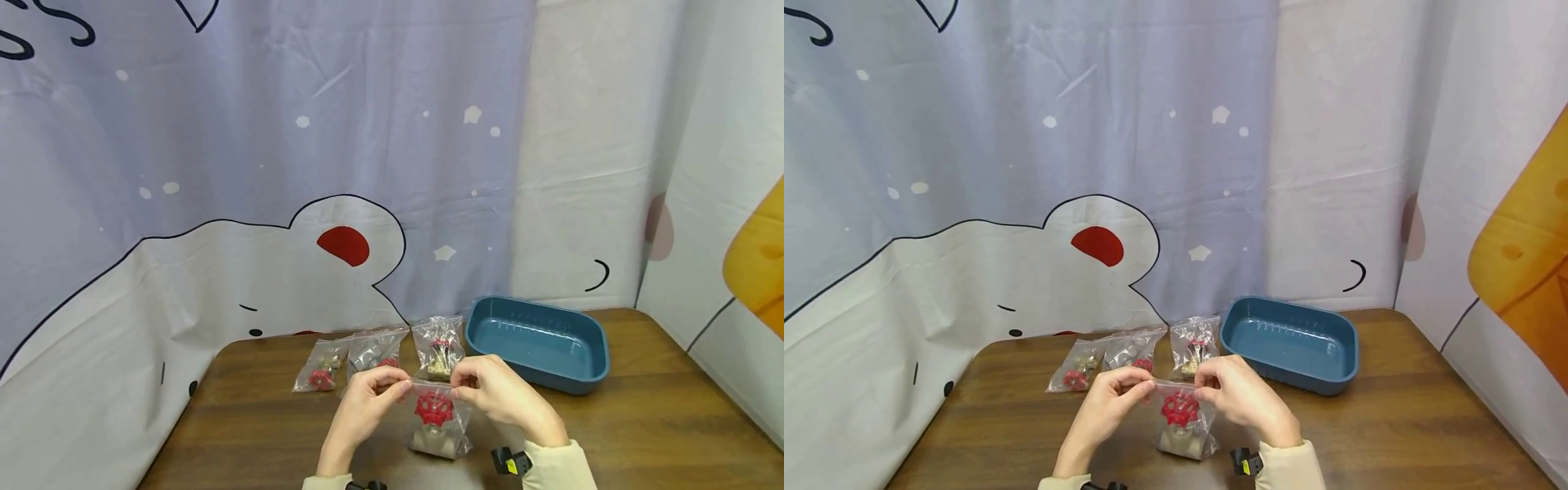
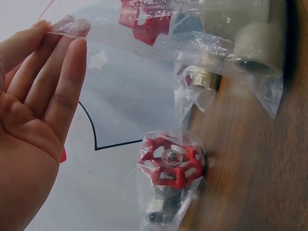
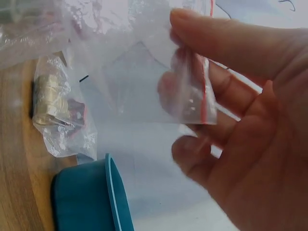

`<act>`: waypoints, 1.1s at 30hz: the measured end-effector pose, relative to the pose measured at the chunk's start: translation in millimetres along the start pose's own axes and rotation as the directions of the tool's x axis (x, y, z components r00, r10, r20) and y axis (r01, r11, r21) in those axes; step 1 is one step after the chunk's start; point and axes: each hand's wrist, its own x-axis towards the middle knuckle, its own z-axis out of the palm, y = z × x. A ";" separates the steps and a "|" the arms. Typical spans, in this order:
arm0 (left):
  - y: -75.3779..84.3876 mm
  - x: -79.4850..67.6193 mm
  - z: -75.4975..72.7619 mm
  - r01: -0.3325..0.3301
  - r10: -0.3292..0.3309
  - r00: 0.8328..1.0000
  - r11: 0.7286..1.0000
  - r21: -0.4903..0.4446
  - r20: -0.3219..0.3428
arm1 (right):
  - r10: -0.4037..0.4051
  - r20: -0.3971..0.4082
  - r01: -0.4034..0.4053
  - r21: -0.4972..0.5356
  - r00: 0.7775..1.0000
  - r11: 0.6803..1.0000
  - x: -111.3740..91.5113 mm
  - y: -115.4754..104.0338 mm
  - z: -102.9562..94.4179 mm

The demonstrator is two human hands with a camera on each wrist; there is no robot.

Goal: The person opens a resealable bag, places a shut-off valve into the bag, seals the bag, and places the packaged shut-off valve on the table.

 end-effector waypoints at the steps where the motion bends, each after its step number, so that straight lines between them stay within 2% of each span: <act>1: 0.1 0.1 -0.2 -0.003 0.003 1.000 1.000 -0.002 -0.001 | -0.013 -0.003 0.013 0.000 1.000 1.000 0.2 0.1 0.1; 5: 4.3 0.0 -0.2 0.002 -0.002 1.000 1.000 -0.008 -0.011 | -0.022 -0.003 0.022 -0.005 1.000 1.000 1.2 0.8 1.2; 6: 8.6 -0.2 -0.1 0.011 -0.011 1.000 1.000 -0.007 -0.013 | -0.013 0.000 0.013 -0.009 1.000 1.000 1.5 0.3 1.1; 10: 9.0 -0.4 0.0 0.035 -0.035 0.999 0.999 -0.003 -0.020 | 0.022 0.028 -0.022 -0.013 0.999 1.000 1.2 -1.0 -1.3; 13: -0.4 0.1 -0.5 0.026 -0.026 0.999 1.000 -0.006 -0.023 | 0.033 0.039 -0.033 -0.007 0.999 0.999 0.1 -0.9 -4.0; 22: -3.2 -0.4 -0.4 -0.003 0.003 1.000 1.000 -0.012 -0.009 | 0.020 0.024 -0.021 0.012 1.000 1.000 -3.2 1.3 -3.7; 26: -2.4 -0.1 -0.3 0.017 -0.018 1.000 1.000 -0.022 -0.020 | 0.018 0.003 -0.018 -0.015 1.000 1.000 -2.2 1.2 -3.6; 33: 1.0 0.2 0.6 0.040 -0.041 0.999 0.999 -0.013 -0.016 | 0.049 0.014 -0.047 -0.087 0.999 0.995 -3.4 0.3 -6.7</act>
